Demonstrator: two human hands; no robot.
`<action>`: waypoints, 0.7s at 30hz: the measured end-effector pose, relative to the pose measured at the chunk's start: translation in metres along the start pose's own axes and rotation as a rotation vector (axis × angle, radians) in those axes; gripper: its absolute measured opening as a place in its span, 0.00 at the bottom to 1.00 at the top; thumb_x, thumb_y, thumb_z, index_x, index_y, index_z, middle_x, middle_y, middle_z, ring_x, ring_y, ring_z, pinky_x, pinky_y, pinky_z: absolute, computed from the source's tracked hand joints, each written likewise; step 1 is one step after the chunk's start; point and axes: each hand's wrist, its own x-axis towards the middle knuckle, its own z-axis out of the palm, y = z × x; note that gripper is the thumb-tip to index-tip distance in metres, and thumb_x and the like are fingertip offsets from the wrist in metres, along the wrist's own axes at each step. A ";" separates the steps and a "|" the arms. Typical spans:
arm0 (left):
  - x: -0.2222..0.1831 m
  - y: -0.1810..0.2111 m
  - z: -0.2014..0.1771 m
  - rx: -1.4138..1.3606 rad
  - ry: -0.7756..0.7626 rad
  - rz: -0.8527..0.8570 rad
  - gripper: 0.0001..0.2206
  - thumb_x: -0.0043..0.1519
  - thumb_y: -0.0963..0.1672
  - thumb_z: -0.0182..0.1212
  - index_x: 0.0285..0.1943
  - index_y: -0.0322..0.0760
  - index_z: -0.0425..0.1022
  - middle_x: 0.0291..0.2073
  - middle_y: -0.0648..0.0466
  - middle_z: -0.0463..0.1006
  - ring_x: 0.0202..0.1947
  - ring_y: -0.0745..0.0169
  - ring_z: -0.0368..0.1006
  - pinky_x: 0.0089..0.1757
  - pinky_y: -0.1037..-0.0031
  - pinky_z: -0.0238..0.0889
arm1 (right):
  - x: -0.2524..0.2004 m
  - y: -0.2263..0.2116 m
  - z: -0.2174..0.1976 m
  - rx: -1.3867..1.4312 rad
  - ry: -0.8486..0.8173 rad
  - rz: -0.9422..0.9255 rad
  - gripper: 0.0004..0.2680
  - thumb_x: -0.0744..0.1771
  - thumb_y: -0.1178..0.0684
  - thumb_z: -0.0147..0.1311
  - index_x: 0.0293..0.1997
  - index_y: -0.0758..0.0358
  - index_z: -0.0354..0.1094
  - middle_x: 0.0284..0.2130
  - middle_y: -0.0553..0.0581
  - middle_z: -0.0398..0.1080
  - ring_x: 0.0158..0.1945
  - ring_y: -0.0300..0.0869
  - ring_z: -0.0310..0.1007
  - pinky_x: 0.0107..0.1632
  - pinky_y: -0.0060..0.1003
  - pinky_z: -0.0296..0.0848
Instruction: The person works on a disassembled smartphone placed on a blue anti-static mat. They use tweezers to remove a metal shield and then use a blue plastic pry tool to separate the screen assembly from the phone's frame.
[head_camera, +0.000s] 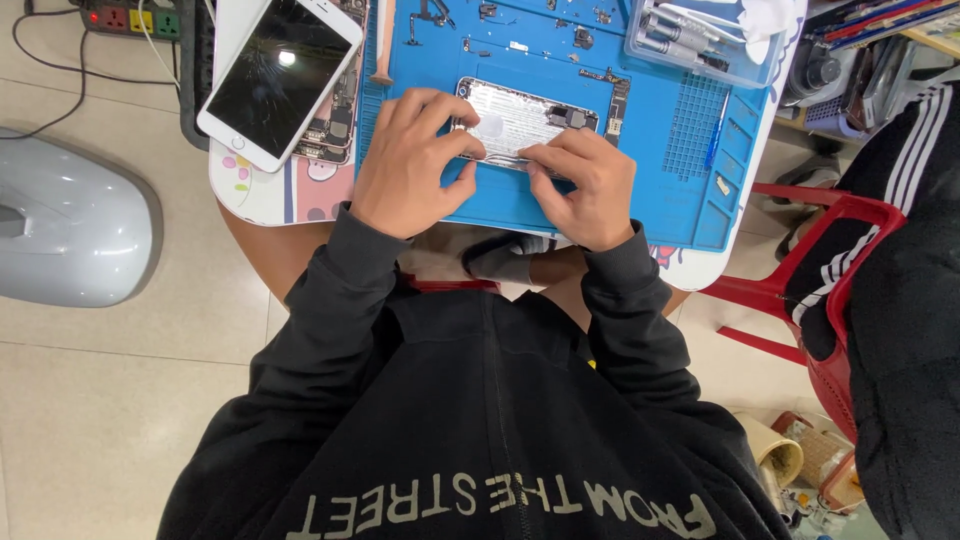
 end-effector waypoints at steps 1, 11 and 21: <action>-0.001 0.001 0.000 0.002 0.001 0.000 0.02 0.65 0.41 0.66 0.41 0.42 0.79 0.55 0.54 0.74 0.59 0.45 0.66 0.51 0.49 0.61 | -0.001 0.000 0.000 0.000 0.001 -0.003 0.04 0.70 0.61 0.59 0.43 0.61 0.81 0.32 0.55 0.76 0.33 0.46 0.71 0.35 0.41 0.69; 0.002 0.002 -0.002 -0.009 -0.003 -0.009 0.03 0.65 0.40 0.65 0.39 0.43 0.77 0.55 0.54 0.74 0.59 0.46 0.65 0.50 0.51 0.60 | 0.000 0.005 -0.003 0.016 -0.043 -0.018 0.05 0.70 0.60 0.58 0.44 0.61 0.81 0.33 0.55 0.76 0.32 0.45 0.70 0.34 0.40 0.67; 0.003 0.004 -0.005 0.007 -0.032 -0.027 0.02 0.64 0.41 0.65 0.39 0.44 0.78 0.54 0.54 0.74 0.59 0.45 0.66 0.50 0.51 0.60 | -0.005 -0.001 -0.002 0.025 0.037 0.031 0.04 0.70 0.59 0.58 0.45 0.63 0.80 0.33 0.55 0.76 0.32 0.46 0.66 0.36 0.41 0.66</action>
